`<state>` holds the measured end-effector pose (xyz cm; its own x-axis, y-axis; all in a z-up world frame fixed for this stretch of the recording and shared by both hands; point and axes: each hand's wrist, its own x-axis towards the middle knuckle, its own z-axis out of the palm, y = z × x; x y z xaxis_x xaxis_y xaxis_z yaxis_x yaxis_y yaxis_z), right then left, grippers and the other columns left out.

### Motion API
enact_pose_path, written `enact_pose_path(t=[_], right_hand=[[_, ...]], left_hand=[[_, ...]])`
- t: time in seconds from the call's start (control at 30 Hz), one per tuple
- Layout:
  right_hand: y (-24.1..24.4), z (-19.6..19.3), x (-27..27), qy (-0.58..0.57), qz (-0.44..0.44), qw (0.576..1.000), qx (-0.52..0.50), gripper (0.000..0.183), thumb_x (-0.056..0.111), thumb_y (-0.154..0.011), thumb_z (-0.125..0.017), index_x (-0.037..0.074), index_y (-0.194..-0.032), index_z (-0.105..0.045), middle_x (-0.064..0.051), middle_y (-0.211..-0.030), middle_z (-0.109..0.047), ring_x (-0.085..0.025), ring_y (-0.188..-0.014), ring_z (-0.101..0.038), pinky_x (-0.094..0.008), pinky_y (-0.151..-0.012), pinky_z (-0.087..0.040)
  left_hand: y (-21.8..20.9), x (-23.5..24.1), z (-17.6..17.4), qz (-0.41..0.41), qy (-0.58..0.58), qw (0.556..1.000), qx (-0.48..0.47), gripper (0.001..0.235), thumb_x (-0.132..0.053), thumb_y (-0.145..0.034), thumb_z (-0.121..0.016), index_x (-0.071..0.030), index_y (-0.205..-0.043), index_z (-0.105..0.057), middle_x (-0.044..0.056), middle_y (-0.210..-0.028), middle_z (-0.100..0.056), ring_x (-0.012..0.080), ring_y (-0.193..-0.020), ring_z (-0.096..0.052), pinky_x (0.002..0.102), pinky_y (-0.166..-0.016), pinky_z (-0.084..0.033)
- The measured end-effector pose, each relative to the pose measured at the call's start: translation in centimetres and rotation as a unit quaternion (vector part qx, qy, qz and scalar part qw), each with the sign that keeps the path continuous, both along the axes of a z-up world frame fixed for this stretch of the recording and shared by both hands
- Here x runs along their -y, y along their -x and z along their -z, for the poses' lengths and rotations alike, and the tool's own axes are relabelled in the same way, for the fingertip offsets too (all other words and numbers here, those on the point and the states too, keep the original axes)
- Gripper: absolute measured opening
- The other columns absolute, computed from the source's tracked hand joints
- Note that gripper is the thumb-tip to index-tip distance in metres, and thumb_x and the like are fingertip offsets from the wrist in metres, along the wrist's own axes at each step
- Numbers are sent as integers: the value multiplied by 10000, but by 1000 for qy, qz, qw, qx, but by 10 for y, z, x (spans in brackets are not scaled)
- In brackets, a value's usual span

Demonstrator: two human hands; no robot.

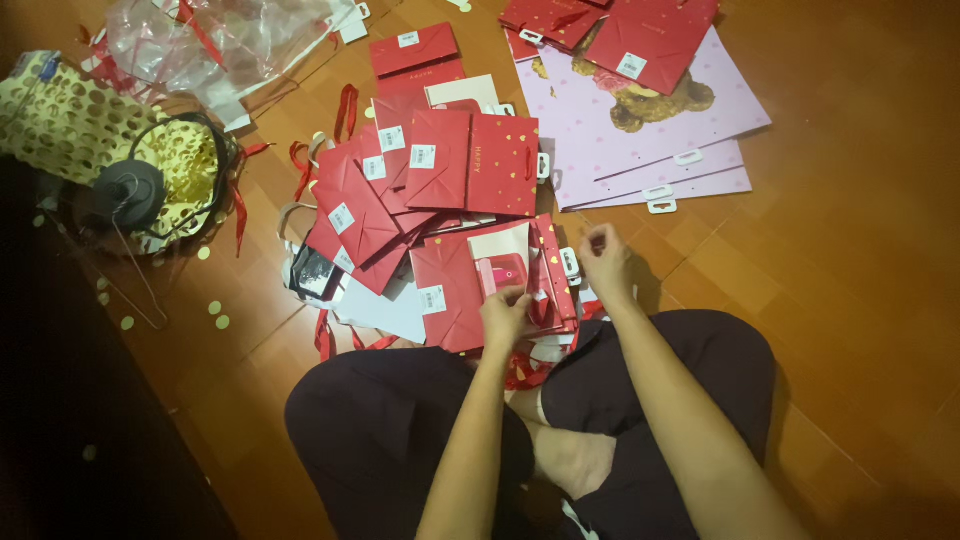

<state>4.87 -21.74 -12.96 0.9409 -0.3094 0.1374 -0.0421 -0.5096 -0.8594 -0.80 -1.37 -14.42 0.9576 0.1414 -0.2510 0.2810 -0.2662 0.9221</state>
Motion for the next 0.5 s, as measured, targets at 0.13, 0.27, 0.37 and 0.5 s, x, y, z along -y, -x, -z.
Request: enact_pose_path(t=[0.13,0.27,0.37,0.5], right_hand=[[26,-28,-32,-84,-137,985,-65,178,147,-886,-709,31,-1012,-660,-97,-866,-733,-256,-804,-728,-370,-728,-575],[38,-39,-45,102,-224,968,-42,151,135,-907,-702,45,-1027,-722,-142,-899,-741,-313,-843,-714,-425,-736,-557],[32,-36,-34,151,-89,984,12,149,163,-928,-723,68,-1041,-745,-173,-938,-728,-368,-850,-690,-476,-728,-530],[28,-35,-7,137,-28,988,68,143,135,-922,-662,53,-1032,-702,-164,-954,-688,-347,-890,-680,-464,-808,-536]], left_hand=[[-1,-2,16,-16,-48,998,-39,230,-173,-858,-772,-29,-1036,-796,153,-910,-793,212,-806,-766,347,-756,-587],[-2,-2,20,-31,-37,998,-43,235,-182,-865,-762,-35,-1046,-792,139,-916,-795,211,-812,-769,347,-762,-584],[-2,-6,17,-53,-37,997,-30,240,-189,-866,-763,-42,-1054,-791,129,-924,-793,204,-831,-763,344,-771,-577],[-9,-10,13,-75,-50,996,-28,239,-207,-874,-763,-44,-1046,-790,112,-910,-793,186,-812,-756,340,-756,-573]])
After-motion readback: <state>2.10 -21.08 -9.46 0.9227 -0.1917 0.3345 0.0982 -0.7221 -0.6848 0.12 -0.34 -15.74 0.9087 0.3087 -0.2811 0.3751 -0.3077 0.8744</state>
